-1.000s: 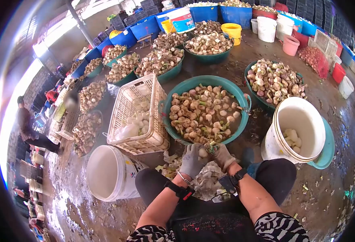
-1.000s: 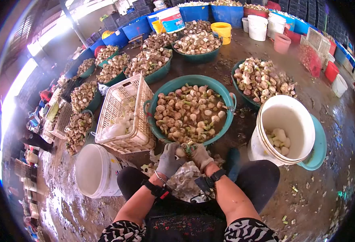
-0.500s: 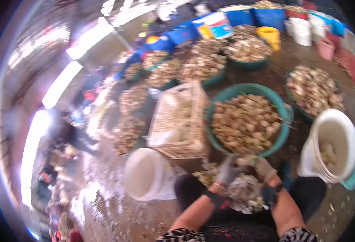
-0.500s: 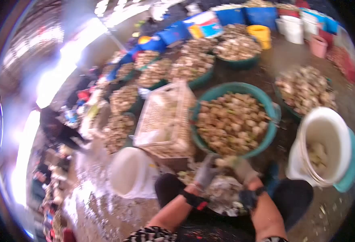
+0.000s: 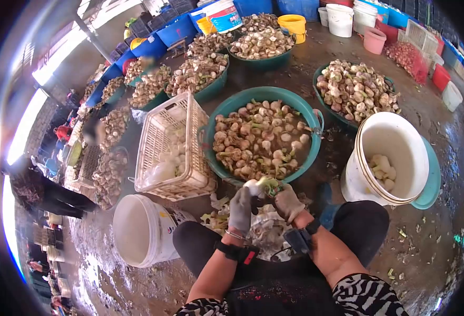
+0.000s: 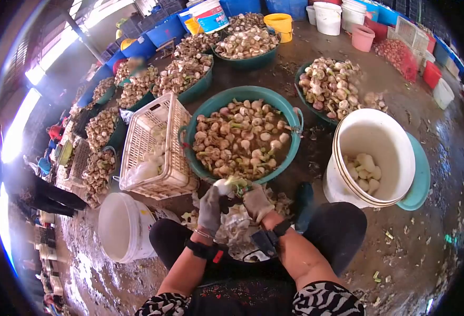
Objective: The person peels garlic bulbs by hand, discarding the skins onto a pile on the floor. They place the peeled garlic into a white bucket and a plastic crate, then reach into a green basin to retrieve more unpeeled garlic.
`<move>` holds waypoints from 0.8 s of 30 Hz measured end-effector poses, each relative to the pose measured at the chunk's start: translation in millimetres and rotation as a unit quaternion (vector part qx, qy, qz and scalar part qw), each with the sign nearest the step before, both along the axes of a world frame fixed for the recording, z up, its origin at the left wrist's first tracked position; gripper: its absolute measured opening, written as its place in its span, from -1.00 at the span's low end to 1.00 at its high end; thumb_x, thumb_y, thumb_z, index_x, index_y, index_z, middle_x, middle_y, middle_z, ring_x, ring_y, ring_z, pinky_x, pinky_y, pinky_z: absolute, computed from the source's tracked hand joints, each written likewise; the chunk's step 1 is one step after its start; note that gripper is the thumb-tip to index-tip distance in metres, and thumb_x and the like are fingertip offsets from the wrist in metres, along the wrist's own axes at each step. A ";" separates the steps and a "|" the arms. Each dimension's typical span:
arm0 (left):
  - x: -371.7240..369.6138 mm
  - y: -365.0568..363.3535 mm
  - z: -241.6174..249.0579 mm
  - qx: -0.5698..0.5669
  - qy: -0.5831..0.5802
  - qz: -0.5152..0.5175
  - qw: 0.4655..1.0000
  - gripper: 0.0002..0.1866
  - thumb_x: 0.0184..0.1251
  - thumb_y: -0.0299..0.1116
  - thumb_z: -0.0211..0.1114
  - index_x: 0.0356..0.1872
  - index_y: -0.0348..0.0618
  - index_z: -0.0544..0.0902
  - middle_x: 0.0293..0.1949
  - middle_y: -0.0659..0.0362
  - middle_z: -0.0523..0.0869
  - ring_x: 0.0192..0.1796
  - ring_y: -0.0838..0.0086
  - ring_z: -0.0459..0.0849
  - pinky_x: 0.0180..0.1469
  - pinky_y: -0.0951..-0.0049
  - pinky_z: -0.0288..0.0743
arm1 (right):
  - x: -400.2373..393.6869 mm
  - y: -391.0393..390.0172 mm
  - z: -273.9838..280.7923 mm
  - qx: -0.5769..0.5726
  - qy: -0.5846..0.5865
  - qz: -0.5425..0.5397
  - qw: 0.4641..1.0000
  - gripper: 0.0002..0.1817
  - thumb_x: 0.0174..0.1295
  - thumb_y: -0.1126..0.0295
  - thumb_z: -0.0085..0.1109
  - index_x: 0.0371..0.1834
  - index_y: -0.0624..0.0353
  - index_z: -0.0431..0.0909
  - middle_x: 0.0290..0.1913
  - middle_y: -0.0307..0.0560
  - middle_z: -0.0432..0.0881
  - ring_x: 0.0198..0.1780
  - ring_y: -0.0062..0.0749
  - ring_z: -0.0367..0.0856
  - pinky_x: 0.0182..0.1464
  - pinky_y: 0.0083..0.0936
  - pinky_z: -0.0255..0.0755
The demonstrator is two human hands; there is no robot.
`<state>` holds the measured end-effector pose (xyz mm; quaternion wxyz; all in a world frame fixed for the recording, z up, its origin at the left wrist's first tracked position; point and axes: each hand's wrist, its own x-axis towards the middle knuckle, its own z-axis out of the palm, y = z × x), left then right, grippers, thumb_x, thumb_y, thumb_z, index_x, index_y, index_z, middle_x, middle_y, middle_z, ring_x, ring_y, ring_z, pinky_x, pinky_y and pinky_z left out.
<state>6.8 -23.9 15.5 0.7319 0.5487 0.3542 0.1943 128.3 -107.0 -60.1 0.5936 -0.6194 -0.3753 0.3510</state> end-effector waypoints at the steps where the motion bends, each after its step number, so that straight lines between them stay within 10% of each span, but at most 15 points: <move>1: -4.1 10.6 -3.8 -0.047 -0.014 -0.002 0.999 -0.71 0.40 -0.23 -0.02 -0.13 -0.24 0.53 -0.33 0.19 0.61 -0.44 0.57 0.57 -0.49 0.61 0.41 | -2.7 2.0 -0.3 0.029 0.056 -0.003 0.998 -0.70 0.02 0.52 -0.06 -0.15 0.33 0.48 -0.14 0.10 0.55 -0.05 -0.21 0.51 0.07 -0.39 0.34; 2: -5.1 12.0 -10.0 0.030 0.002 0.025 0.999 -0.73 0.40 -0.25 -0.02 -0.15 -0.24 0.53 -0.33 0.19 0.61 -0.45 0.55 0.56 -0.47 0.59 0.43 | -5.6 3.7 0.4 0.057 0.112 -0.006 0.992 -0.70 0.04 0.53 -0.07 -0.13 0.32 0.47 -0.15 0.06 0.56 -0.07 -0.23 0.51 0.06 -0.40 0.35; 5: 8.9 21.5 -45.7 0.317 -0.062 0.098 0.941 -0.82 0.38 -0.35 -0.01 -0.23 -0.24 0.50 -0.38 0.21 0.55 -0.43 0.54 0.52 -0.29 0.50 0.50 | -0.1 -4.8 4.3 -0.063 -0.291 0.038 0.954 -0.69 0.09 0.46 -0.02 -0.08 0.27 0.45 -0.15 0.04 0.56 -0.07 -0.15 0.50 0.03 -0.34 0.36; 7: 6.3 1.5 -20.0 -0.040 -0.175 0.084 0.980 -0.82 0.35 -0.28 0.03 -0.18 -0.15 0.45 -0.39 0.28 0.48 -0.38 0.57 0.47 -0.34 0.56 0.39 | -2.7 -10.0 22.6 0.003 -0.432 0.052 0.901 -0.68 0.06 0.37 0.04 -0.10 0.22 0.48 -0.15 0.14 0.53 -0.07 0.00 0.46 0.00 -0.24 0.35; 8: 3.6 5.4 -37.2 -0.098 -0.188 0.108 0.971 -0.79 0.32 -0.43 0.08 -0.06 -0.18 0.41 -0.40 0.30 0.41 -0.42 0.63 0.43 -0.41 0.63 0.38 | -0.2 -8.6 16.5 0.037 -0.512 0.056 0.857 -0.65 0.09 0.35 0.07 -0.06 0.25 0.45 -0.10 0.10 0.52 -0.03 -0.06 0.46 0.02 -0.25 0.35; 9: -0.4 6.1 -65.9 0.126 -0.098 0.012 0.987 -0.70 0.27 -0.47 0.15 0.02 -0.07 0.38 -0.41 0.30 0.41 -0.47 0.66 0.40 -0.47 0.59 0.35 | 2.8 -7.1 10.1 0.073 -0.591 0.049 0.802 -0.62 0.12 0.32 0.10 -0.02 0.27 0.43 -0.05 0.06 0.50 0.02 -0.12 0.45 0.04 -0.25 0.36; 10: -1.0 7.2 -57.7 0.003 -0.132 0.016 0.991 -0.61 0.21 -0.49 0.21 0.06 0.01 0.35 -0.42 0.32 0.40 -0.47 0.68 0.40 -0.49 0.58 0.34 | 6.7 -4.4 2.0 0.110 -0.661 0.032 0.742 -0.59 0.15 0.29 0.13 0.01 0.30 0.40 0.01 0.02 0.48 0.06 -0.18 0.45 0.06 -0.25 0.36; 12: 6.8 19.3 -57.5 0.072 0.033 -0.020 0.997 -0.64 0.25 -0.42 0.19 0.05 -0.04 0.35 -0.41 0.32 0.40 -0.46 0.68 0.41 -0.47 0.59 0.37 | 16.4 0.8 -24.6 0.130 -0.564 0.053 0.814 -0.67 0.18 0.28 0.14 -0.10 0.31 0.49 -0.05 -0.09 0.53 0.01 -0.36 0.47 0.01 -0.37 0.40; 24: 11.5 38.6 -53.4 -0.263 -0.269 0.026 0.926 -0.74 0.37 -0.30 0.09 -0.02 -0.20 0.50 -0.24 0.23 0.60 -0.26 0.55 0.56 -0.28 0.53 0.49 | 22.8 52.5 -38.7 0.053 -0.488 0.104 0.865 -0.70 0.27 0.30 0.01 0.01 0.18 0.43 -0.13 -0.08 0.54 -0.13 -0.38 0.50 -0.13 -0.42 0.41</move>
